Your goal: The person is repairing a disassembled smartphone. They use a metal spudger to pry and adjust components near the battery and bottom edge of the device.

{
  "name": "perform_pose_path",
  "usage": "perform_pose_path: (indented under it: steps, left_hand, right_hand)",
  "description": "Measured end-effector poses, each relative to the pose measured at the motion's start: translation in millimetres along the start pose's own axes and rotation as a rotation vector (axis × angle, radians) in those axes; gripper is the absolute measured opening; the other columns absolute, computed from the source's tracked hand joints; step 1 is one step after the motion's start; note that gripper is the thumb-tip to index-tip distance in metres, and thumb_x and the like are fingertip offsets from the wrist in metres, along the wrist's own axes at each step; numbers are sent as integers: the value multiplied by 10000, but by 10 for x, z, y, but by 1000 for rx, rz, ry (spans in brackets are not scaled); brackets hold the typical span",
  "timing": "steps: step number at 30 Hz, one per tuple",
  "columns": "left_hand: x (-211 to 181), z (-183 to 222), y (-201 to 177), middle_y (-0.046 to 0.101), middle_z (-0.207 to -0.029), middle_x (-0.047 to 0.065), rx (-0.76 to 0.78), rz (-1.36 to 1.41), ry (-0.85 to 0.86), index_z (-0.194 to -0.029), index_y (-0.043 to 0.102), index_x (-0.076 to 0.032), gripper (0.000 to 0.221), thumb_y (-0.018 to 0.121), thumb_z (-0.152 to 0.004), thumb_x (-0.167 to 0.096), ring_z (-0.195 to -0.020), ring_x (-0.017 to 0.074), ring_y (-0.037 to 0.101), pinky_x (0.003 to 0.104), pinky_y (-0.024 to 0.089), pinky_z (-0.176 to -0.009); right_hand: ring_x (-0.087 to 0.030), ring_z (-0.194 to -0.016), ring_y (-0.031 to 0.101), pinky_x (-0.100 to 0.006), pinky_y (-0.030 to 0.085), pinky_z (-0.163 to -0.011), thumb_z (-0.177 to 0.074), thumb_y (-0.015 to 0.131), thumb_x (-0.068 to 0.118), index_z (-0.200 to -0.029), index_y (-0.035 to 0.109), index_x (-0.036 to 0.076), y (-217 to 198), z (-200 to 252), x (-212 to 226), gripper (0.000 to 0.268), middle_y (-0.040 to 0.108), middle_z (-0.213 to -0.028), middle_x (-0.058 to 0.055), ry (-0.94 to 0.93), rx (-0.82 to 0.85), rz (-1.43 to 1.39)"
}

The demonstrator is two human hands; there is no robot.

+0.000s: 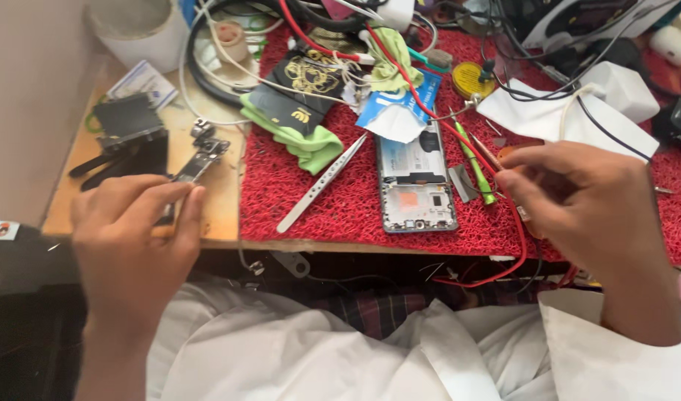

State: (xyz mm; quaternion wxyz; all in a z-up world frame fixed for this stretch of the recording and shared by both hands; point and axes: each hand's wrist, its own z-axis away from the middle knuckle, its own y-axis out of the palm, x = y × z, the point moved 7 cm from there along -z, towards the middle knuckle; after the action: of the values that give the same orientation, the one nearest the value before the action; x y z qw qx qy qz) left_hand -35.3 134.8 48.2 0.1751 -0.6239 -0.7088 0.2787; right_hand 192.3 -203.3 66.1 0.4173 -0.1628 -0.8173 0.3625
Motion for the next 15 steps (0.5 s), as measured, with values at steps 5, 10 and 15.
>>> perform_pose_path:
  steps: [5,10,15]
  left_hand:
    - [31,-39,60,709,-996,39,144,-31,-56,-966,779,-86,123,843,-939,-188,-977,228,671,380,469,-912]
    - [159,43,144,711,-1016,47,228,34,-213,-996,770,-78,125,834,-924,-158,-930,201,687,345,532,-842]
    - [54,171,164,673,-1109,80,178,57,-218,-1114,722,-46,128,754,-1005,-104,-1015,188,661,298,526,-906]
  right_hand:
    - [-90,-553,558,-259,451,-516,-835,813,94,-1049,777,58,142,-67,125,220,702,-814,-56,-158,30,83]
    - [-101,-507,444,-272,387,-487,-809,813,63,-1034,767,52,146,-116,-9,230,675,-792,-59,-143,19,77]
    - [-71,-504,422,-252,350,-475,-841,784,26,-1018,766,58,175,-142,-26,181,708,-855,-37,-146,-9,43]
